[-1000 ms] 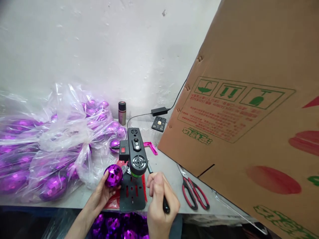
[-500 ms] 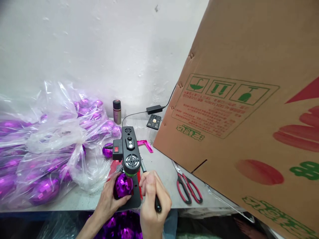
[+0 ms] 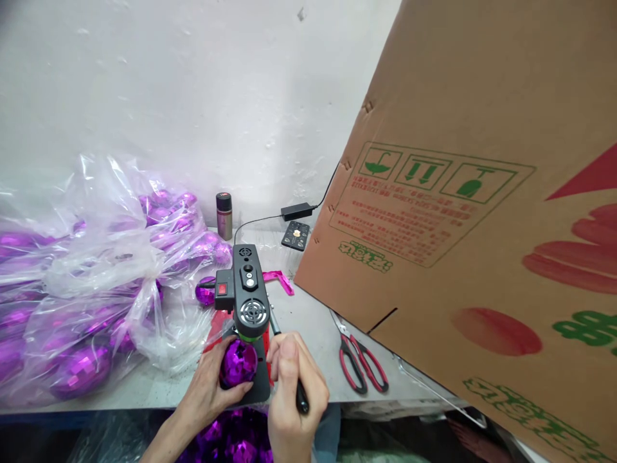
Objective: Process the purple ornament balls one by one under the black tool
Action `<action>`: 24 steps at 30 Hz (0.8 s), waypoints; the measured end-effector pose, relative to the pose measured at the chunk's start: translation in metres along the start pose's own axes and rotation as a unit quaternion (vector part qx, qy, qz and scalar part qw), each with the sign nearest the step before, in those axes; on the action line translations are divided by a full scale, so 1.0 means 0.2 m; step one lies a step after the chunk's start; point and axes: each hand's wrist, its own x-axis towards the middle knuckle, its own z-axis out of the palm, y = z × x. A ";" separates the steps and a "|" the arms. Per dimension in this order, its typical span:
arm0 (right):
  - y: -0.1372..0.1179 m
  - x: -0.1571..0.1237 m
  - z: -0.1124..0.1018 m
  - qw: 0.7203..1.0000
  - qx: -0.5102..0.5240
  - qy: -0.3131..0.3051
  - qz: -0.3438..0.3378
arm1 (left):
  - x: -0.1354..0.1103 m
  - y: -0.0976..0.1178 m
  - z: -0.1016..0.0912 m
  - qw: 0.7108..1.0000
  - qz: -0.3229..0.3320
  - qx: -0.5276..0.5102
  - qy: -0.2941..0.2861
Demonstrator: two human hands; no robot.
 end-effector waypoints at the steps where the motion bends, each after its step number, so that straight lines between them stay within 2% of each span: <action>1: 0.00 0.00 0.00 1.000 -0.001 0.001 -0.002 | 0.01 0.01 0.01 1.000 0.005 0.007 0.000; 5: 0.00 0.00 0.00 1.000 -0.006 0.003 -0.002 | 0.06 0.00 0.07 1.000 0.014 0.017 0.007; 10: 0.00 0.00 0.01 1.000 0.002 0.004 -0.021 | 0.04 -0.06 0.15 1.000 -0.026 0.001 0.017; 19: 0.04 -0.03 0.00 0.999 0.012 0.012 -0.038 | 0.03 -0.08 0.17 0.999 -0.018 -0.010 0.031; 24: 0.06 -0.05 0.02 0.997 0.018 0.039 -0.060 | 0.02 -0.10 0.17 0.999 -0.017 -0.017 0.032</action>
